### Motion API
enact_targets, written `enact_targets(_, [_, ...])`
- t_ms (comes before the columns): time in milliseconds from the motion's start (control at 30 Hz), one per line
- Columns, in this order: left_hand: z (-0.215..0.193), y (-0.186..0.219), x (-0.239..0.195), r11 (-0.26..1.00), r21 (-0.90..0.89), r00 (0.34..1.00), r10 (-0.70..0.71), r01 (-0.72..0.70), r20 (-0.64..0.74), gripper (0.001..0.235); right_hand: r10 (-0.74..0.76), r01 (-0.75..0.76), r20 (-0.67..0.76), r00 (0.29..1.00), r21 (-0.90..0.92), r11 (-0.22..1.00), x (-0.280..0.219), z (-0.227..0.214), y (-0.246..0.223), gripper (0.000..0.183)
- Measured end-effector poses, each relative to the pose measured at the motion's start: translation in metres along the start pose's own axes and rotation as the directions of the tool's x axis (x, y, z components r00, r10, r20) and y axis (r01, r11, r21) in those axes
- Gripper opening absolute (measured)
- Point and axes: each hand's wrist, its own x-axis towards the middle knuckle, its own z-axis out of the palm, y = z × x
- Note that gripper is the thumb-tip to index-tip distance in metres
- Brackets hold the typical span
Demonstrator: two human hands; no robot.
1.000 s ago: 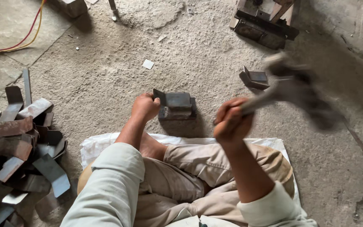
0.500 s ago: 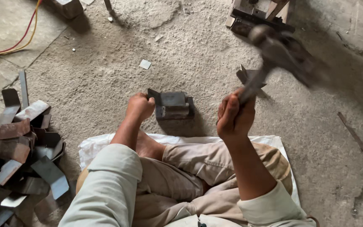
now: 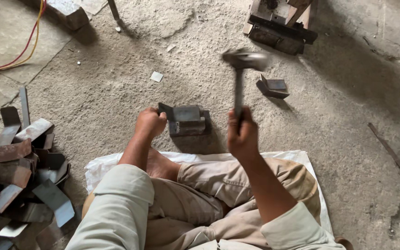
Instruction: The person hammers small metal plates against a stationary metal block on the floor, occasionally picking up new plates from a pile nearby.
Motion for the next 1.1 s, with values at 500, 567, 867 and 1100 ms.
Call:
enact_targets(500, [-0.015,0.007,-0.009,0.994,-0.035,0.994,-0.102,0.103,0.027,0.038,0.166,-0.131,0.212,0.963,-0.169,0.977,-0.011,0.021,0.008,0.027])
enact_targets(567, [-0.012,0.0,-0.005,0.995,-0.034,0.995,-0.091,0.093,0.049,0.038,0.02,-0.011,0.11,0.994,-0.076,0.997,-0.015,0.017,0.011,0.028])
enact_targets(867, [0.0,-0.014,0.01,0.991,0.096,0.99,0.1,-0.091,-0.101,0.039,0.253,-0.16,0.25,0.935,-0.34,0.927,-0.017,0.045,0.058,0.033])
enact_targets(1100, [0.007,-0.023,0.009,1.0,-0.02,0.998,0.006,-0.008,-0.056,0.039,0.19,-0.114,0.339,0.921,-0.233,0.966,-0.018,0.051,0.077,0.034])
